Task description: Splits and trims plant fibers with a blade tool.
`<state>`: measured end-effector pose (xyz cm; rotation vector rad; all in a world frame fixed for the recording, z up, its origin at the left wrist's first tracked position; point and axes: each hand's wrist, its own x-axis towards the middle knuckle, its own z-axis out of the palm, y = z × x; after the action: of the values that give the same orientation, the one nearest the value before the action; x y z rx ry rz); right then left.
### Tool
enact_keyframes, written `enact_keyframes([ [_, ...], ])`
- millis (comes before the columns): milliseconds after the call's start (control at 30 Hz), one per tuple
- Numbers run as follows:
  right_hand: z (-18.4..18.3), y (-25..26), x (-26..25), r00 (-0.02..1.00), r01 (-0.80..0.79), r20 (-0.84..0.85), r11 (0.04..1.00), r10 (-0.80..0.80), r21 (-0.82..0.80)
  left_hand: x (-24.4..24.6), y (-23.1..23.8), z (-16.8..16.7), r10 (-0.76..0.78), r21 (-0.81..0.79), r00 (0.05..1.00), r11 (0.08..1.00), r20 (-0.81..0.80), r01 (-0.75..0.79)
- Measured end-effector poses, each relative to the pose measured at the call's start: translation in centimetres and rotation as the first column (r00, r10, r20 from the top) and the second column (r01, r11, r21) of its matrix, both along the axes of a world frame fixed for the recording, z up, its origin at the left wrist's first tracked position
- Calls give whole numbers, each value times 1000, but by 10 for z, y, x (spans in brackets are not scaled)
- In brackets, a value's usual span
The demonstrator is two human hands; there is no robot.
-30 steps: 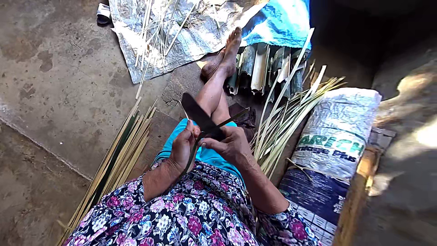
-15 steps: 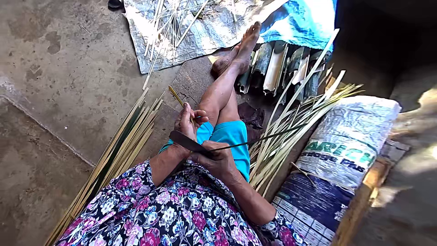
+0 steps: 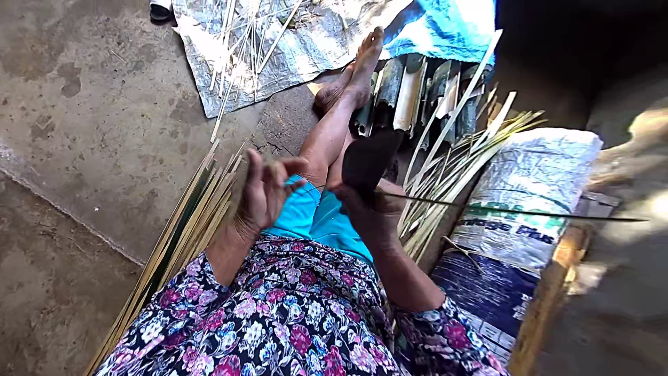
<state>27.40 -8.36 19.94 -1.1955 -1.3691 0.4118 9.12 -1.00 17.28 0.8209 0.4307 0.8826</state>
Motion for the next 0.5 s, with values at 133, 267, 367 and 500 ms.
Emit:
enact_keyframes([
  [133,18,8,20,996,88,4,995,-88,-46,14,-21,3,-190,-107,978,974,82,198],
  [267,7,-7,6,1000,1,31,978,5,-210,25,-31,12,116,-253,993,960,-18,-117],
  [367,-25,-32,-28,971,-54,220,980,96,-192,30,-21,18,304,-494,950,816,-76,-301],
  [500,-45,-45,-55,917,-21,399,1000,22,-8,37,-11,21,398,-580,907,711,-135,-398],
])
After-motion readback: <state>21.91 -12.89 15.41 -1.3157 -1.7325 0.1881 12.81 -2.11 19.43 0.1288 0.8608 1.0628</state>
